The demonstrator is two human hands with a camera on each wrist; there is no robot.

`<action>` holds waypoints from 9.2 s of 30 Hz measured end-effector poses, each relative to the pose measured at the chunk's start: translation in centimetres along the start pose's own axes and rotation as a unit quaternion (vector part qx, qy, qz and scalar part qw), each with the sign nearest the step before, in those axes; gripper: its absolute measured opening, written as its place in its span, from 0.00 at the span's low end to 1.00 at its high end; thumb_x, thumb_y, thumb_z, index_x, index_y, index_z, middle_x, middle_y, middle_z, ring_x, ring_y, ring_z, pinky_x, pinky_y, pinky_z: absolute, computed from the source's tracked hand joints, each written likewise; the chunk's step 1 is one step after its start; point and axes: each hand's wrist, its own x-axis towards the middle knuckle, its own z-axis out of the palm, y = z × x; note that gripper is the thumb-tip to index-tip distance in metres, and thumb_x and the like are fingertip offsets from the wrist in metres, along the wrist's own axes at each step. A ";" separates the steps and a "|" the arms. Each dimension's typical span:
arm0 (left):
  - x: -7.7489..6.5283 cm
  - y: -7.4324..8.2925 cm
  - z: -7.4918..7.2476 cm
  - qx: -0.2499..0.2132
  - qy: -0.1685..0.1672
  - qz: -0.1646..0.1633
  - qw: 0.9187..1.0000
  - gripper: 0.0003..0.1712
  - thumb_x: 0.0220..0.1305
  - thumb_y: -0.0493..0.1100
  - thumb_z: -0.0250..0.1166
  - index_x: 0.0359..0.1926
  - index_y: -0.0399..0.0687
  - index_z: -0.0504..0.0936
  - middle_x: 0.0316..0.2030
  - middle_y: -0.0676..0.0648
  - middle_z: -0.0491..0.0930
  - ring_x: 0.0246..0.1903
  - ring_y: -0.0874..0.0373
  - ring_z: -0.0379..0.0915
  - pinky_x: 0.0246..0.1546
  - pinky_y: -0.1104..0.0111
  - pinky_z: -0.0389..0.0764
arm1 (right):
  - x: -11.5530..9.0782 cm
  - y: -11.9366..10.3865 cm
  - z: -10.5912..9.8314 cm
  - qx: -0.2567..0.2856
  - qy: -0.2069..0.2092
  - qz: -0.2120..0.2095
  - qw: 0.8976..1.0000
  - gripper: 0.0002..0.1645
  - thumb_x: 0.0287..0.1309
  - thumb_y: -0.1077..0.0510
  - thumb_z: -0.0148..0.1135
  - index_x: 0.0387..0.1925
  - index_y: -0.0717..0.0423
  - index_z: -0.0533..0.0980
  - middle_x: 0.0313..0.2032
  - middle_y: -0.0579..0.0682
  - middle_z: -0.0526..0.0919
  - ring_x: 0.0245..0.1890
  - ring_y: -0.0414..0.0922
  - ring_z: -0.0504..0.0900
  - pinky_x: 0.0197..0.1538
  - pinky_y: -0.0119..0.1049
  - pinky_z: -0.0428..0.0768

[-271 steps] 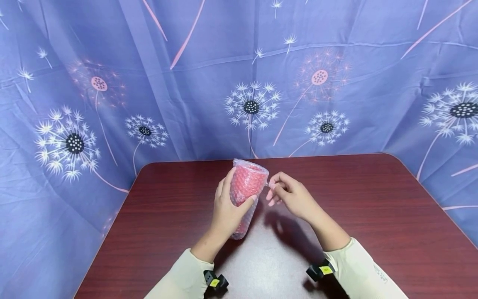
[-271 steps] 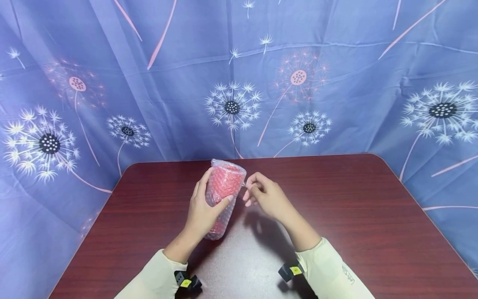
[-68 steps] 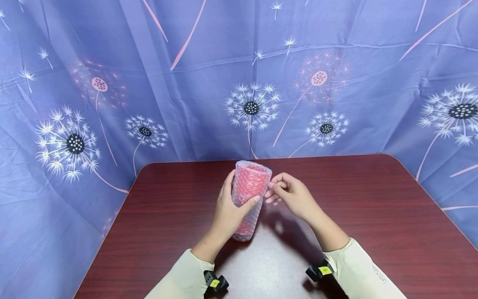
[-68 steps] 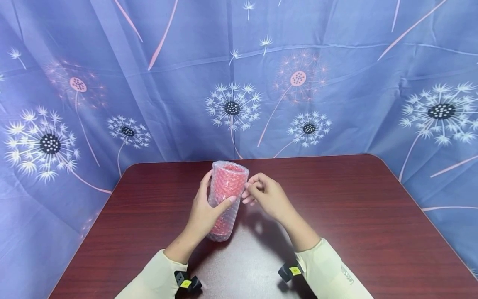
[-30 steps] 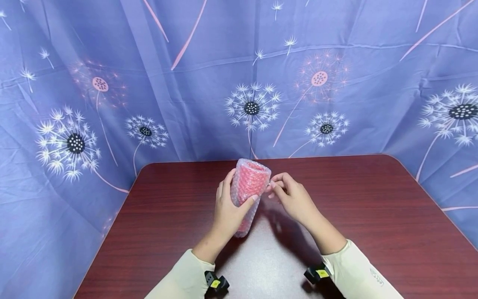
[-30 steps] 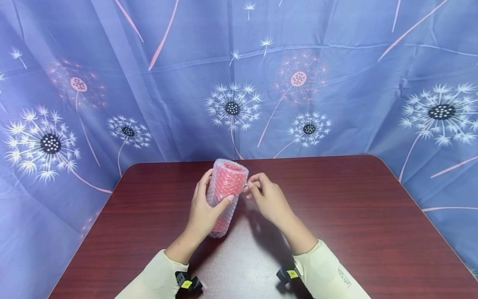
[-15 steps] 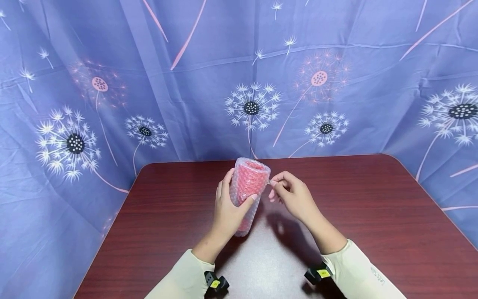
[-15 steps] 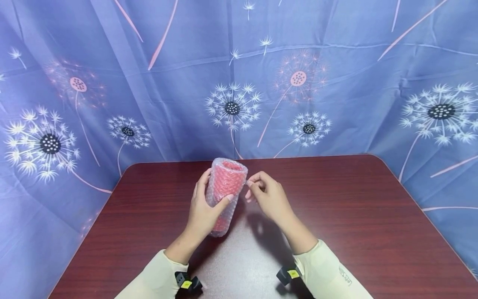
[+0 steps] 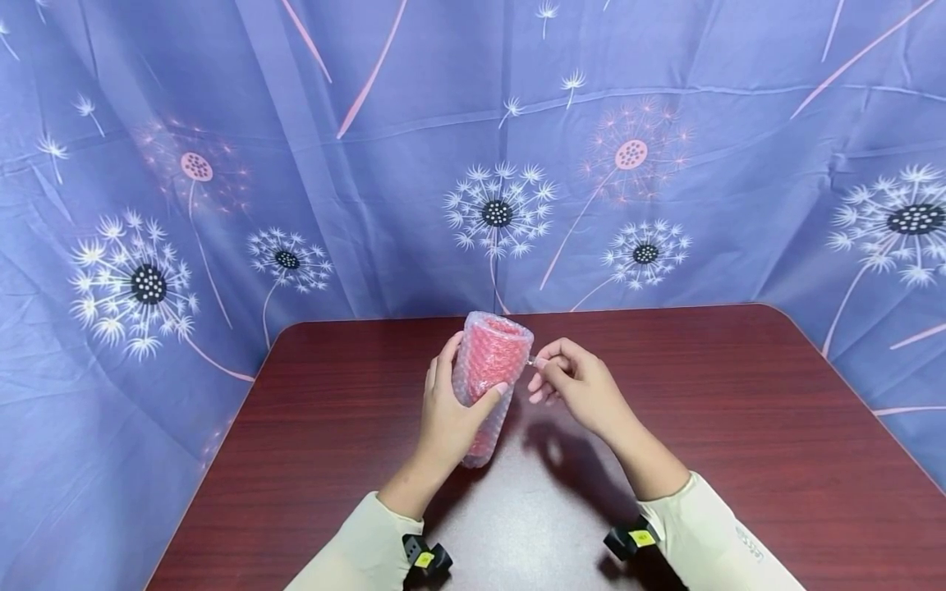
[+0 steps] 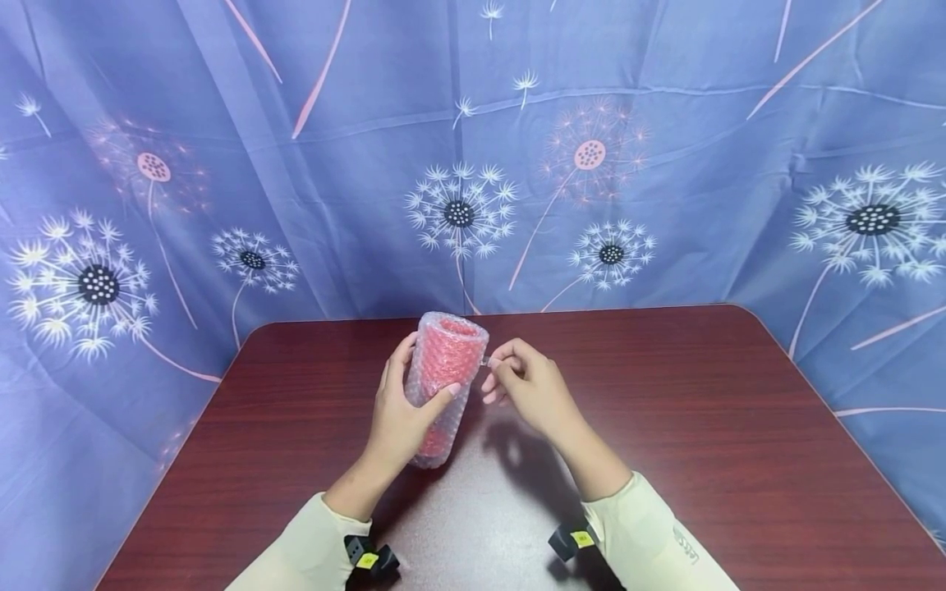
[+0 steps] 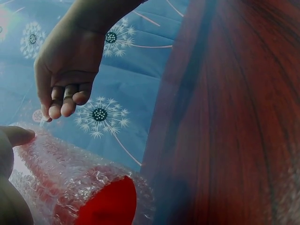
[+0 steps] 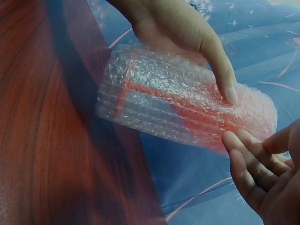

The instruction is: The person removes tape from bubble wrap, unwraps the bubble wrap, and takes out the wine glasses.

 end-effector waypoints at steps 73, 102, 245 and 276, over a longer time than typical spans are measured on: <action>0.1 -0.1 0.0 -0.012 -0.010 0.019 1.000 0.49 0.57 0.56 0.75 0.75 0.76 0.60 0.64 0.51 0.72 0.60 0.51 0.73 0.58 0.51 0.76 | 0.1 0.1 -0.5 -0.066 -0.002 -0.013 0.998 0.07 0.73 0.56 0.57 0.43 0.55 0.77 0.25 0.55 0.85 0.28 0.51 0.87 0.36 0.39 0.86; -0.1 -0.3 0.2 0.005 -0.026 0.023 0.999 0.49 0.57 0.58 0.75 0.75 0.79 0.58 0.64 0.49 0.72 0.59 0.50 0.74 0.56 0.50 0.77 | 0.3 0.1 -0.4 -0.027 -0.029 0.019 0.999 0.12 0.70 0.58 0.60 0.42 0.66 0.74 0.32 0.62 0.88 0.29 0.47 0.89 0.38 0.45 0.88; 0.0 -0.2 0.2 0.010 -0.022 0.001 1.000 0.51 0.52 0.53 0.77 0.74 0.70 0.61 0.63 0.50 0.73 0.59 0.52 0.73 0.57 0.53 0.77 | 0.1 0.0 -0.7 -0.048 -0.034 0.022 0.998 0.09 0.71 0.57 0.57 0.42 0.60 0.76 0.21 0.56 0.82 0.24 0.53 0.87 0.30 0.36 0.83; -0.1 -0.2 0.2 0.012 -0.060 -0.002 0.998 0.52 0.54 0.56 0.77 0.75 0.73 0.58 0.68 0.51 0.70 0.64 0.51 0.70 0.62 0.50 0.74 | 0.1 0.2 -0.3 -0.070 -0.054 0.019 0.996 0.08 0.72 0.62 0.51 0.45 0.64 0.74 0.32 0.59 0.88 0.31 0.45 0.88 0.39 0.38 0.87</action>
